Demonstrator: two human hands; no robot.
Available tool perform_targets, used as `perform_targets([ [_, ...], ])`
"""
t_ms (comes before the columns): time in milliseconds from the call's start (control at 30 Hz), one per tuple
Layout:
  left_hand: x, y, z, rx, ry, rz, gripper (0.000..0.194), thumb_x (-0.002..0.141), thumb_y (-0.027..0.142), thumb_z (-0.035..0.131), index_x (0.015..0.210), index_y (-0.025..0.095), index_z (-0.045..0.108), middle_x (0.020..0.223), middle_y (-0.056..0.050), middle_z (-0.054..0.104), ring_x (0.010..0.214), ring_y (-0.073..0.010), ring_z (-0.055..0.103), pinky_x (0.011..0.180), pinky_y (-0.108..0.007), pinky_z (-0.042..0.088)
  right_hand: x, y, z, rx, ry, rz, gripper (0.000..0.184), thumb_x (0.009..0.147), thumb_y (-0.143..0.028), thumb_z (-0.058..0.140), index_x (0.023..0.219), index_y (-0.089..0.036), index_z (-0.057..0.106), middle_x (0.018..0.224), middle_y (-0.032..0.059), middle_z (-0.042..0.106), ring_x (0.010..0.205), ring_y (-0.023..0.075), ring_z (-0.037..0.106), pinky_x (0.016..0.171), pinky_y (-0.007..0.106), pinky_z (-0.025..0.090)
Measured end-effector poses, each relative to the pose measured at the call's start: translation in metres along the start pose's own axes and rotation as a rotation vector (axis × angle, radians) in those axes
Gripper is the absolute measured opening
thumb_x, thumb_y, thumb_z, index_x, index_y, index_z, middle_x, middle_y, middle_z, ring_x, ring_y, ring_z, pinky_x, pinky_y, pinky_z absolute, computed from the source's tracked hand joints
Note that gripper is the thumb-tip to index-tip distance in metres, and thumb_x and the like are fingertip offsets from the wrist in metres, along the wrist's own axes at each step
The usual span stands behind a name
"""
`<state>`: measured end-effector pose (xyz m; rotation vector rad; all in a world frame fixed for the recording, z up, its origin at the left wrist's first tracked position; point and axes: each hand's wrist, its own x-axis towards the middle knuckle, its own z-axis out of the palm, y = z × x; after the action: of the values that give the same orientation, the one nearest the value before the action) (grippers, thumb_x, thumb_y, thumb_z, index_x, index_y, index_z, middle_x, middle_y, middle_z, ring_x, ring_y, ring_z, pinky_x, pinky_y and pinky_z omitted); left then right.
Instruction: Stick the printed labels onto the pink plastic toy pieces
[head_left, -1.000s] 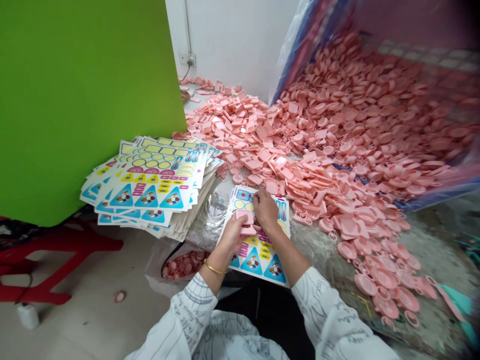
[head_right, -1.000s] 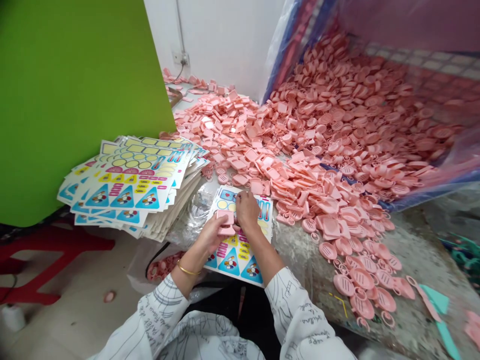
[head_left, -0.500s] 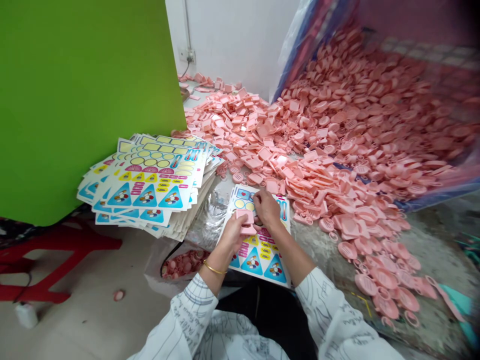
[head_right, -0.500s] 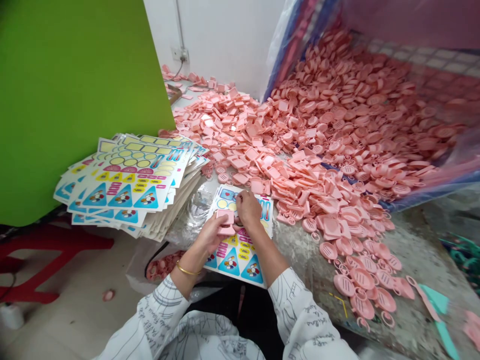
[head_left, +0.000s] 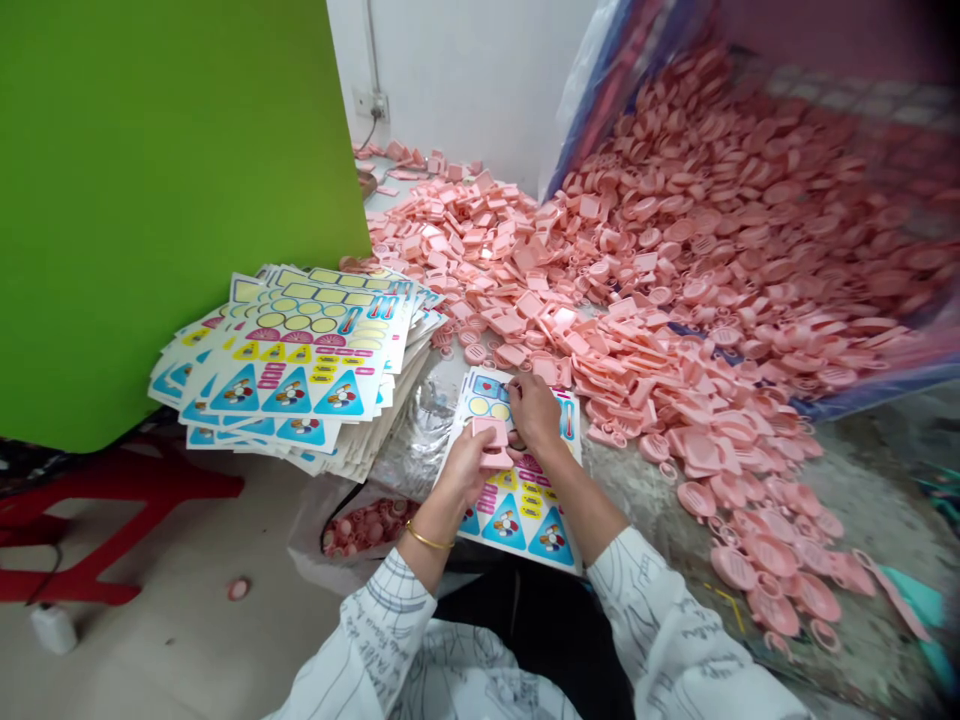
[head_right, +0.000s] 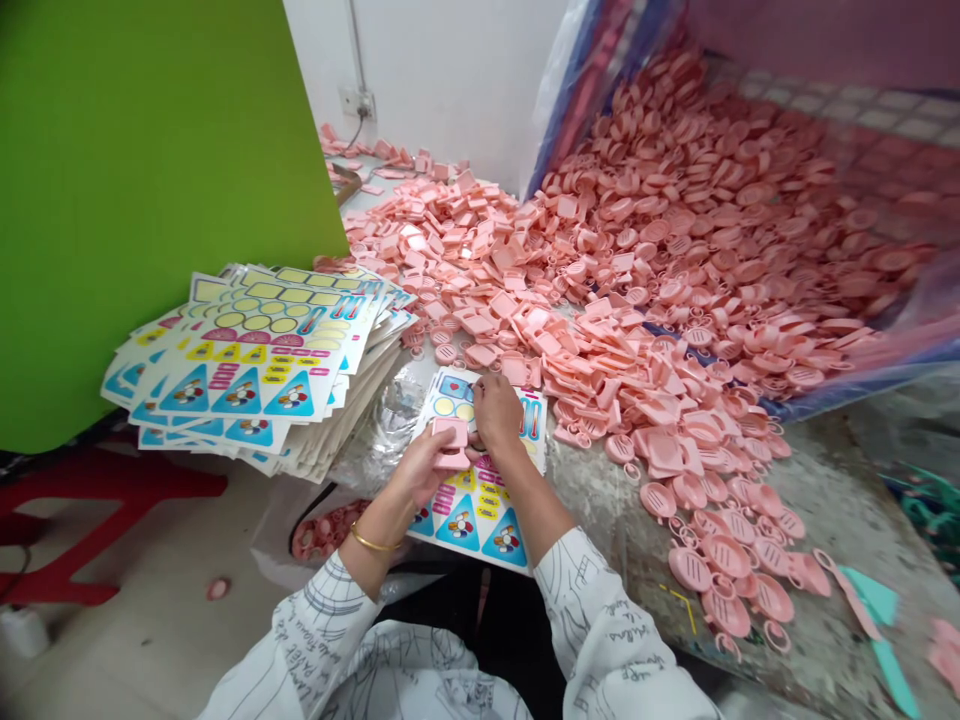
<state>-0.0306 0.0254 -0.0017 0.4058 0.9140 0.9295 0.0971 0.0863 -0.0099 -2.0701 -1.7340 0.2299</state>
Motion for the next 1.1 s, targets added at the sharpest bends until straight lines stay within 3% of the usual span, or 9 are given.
perform_targets([
  [233,0.002,-0.001,-0.003,0.004,-0.02,-0.012,0.022,0.082,0.016,0.054,0.104,0.016,0.051,0.085,-0.011,0.071,0.056,-0.017,0.067,0.054,-0.027,0.053,-0.002,0.002,-0.001,0.037,-0.011,0.0,0.023,0.095,-0.028,0.045,0.1,-0.021,0.067,0.106,0.0063,0.066,0.094,0.0187,0.059,0.076,0.027,0.038],
  [667,0.0,0.002,0.0,-0.009,-0.019,-0.02,0.02,0.084,0.014,0.052,0.103,0.015,0.051,0.078,-0.007,0.07,0.054,-0.0158,0.067,0.053,-0.025,0.054,-0.005,0.004,-0.008,0.079,-0.097,0.011,0.021,0.092,-0.027,0.049,0.094,-0.022,0.069,0.098,0.0038,0.068,0.087,0.017,0.06,0.072,0.026,0.038],
  [1000,-0.001,0.004,0.001,-0.005,-0.008,-0.023,0.019,0.083,0.012,0.051,0.1,0.016,0.05,0.077,-0.007,0.069,0.053,-0.0165,0.067,0.05,-0.024,0.052,-0.001,-0.004,-0.004,0.116,-0.128,0.173,0.023,0.091,-0.031,0.048,0.091,-0.023,0.07,0.092,0.0028,0.072,0.083,0.0172,0.063,0.071,0.025,0.039],
  [1100,-0.001,0.003,0.001,0.003,-0.013,-0.021,0.018,0.082,0.012,0.051,0.1,0.016,0.05,0.076,-0.006,0.069,0.053,-0.0163,0.066,0.049,-0.024,0.051,0.002,-0.011,-0.005,0.074,-0.138,0.226,0.026,0.09,-0.042,0.053,0.092,-0.022,0.07,0.093,0.0047,0.073,0.085,0.0198,0.065,0.071,0.027,0.041],
])
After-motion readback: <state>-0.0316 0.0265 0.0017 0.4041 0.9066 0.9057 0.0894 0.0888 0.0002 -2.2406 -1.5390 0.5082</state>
